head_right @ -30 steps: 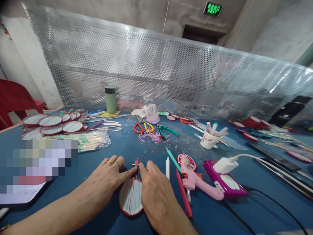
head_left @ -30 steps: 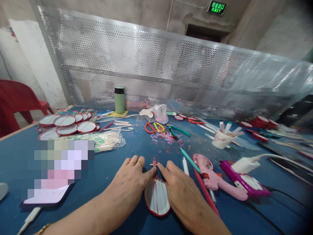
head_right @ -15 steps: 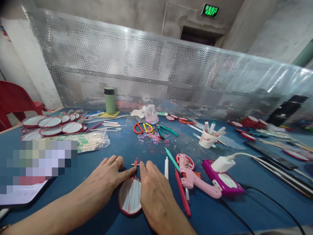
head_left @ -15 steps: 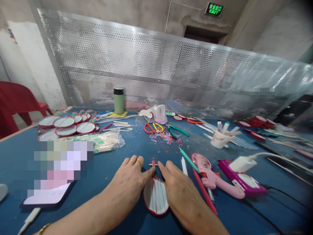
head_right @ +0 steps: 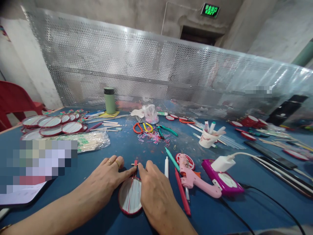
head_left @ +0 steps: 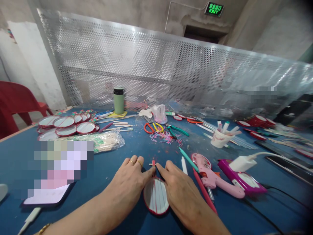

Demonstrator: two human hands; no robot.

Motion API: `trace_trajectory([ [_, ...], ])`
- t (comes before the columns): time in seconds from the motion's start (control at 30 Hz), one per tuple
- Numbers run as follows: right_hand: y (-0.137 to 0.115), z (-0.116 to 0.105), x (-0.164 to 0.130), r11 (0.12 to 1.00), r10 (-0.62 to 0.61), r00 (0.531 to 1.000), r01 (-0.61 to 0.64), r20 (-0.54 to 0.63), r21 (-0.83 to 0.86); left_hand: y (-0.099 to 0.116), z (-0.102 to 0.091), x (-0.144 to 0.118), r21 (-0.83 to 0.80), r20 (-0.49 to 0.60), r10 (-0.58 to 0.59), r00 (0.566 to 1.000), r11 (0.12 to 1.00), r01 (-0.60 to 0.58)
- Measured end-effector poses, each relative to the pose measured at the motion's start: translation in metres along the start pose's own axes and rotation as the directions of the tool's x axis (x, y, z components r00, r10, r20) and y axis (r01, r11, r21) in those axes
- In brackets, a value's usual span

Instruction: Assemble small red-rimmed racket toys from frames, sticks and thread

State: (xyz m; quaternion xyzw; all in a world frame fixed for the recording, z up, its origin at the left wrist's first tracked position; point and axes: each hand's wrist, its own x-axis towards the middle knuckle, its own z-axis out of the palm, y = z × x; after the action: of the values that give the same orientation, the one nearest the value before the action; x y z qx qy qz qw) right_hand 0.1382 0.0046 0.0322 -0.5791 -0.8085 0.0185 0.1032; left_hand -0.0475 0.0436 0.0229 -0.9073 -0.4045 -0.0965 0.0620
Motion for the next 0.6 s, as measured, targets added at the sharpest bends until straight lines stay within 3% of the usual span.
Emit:
trace_trajectory([
  [0.6,-0.0011,-0.0005,0.0026,0.999,0.024,1.0,-0.024,0.005,-0.029,0.0003,-0.0027,-0.0013,-0.018,0.004,0.001,1.0,1.0,-0.001],
])
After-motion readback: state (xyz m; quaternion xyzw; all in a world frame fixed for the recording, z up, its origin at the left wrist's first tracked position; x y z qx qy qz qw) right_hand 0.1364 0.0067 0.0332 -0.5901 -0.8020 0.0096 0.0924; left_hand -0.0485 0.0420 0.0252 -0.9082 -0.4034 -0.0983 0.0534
